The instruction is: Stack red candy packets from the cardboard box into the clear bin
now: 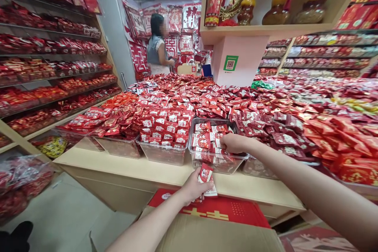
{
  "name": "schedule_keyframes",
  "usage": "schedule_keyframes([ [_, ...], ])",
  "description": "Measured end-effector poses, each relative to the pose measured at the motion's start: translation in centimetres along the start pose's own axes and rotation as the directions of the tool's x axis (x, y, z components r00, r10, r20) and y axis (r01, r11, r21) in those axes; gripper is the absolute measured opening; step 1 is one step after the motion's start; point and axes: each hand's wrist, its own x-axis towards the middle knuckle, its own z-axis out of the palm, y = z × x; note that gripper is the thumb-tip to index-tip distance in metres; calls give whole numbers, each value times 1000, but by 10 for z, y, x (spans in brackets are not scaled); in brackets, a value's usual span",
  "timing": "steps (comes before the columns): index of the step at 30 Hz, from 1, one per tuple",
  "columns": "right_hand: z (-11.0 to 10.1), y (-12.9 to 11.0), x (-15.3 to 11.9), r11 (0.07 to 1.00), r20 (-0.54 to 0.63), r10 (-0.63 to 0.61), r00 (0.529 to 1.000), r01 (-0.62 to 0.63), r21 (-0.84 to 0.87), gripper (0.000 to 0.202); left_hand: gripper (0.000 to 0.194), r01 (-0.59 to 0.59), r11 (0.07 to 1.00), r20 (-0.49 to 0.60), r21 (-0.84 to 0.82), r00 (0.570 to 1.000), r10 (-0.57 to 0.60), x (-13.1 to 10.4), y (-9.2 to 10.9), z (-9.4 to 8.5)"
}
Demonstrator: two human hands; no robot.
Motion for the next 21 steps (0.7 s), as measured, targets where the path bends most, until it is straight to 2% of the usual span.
schedule_keyframes([
  [3,3,12,3,994,-37,1,999,3,110,19,48,1,1000,-5,4,1000,-1,0,0,0],
  [7,-6,25,-4,987,-195,74,978,-43,157,19,48,0,1000,-4,6,1000,0,1,-2,-1],
  [10,-14,15,-28,975,-353,141,925,-67,213,18,45,-7,1000,16,8,1000,6,0,-1,-2],
  [12,-8,-4,-50,954,-417,149,897,-19,301,18,45,-36,999,50,-26,998,37,-2,3,-2],
  [13,-1,-16,-61,932,-419,143,897,20,361,19,46,-50,997,76,-55,996,55,-4,6,-1],
  [15,24,-38,-79,881,-360,118,925,71,469,18,51,-72,991,143,-113,986,88,-9,11,1],
  [17,55,-56,-87,837,-356,175,918,52,545,23,56,-77,989,219,-123,970,102,-15,16,5],
  [19,85,-68,-88,746,-323,216,921,58,663,23,55,-72,993,269,-92,959,94,-20,17,8],
  [21,107,-75,-84,612,-293,234,927,93,785,18,53,-54,997,276,-58,959,68,-24,17,11],
])
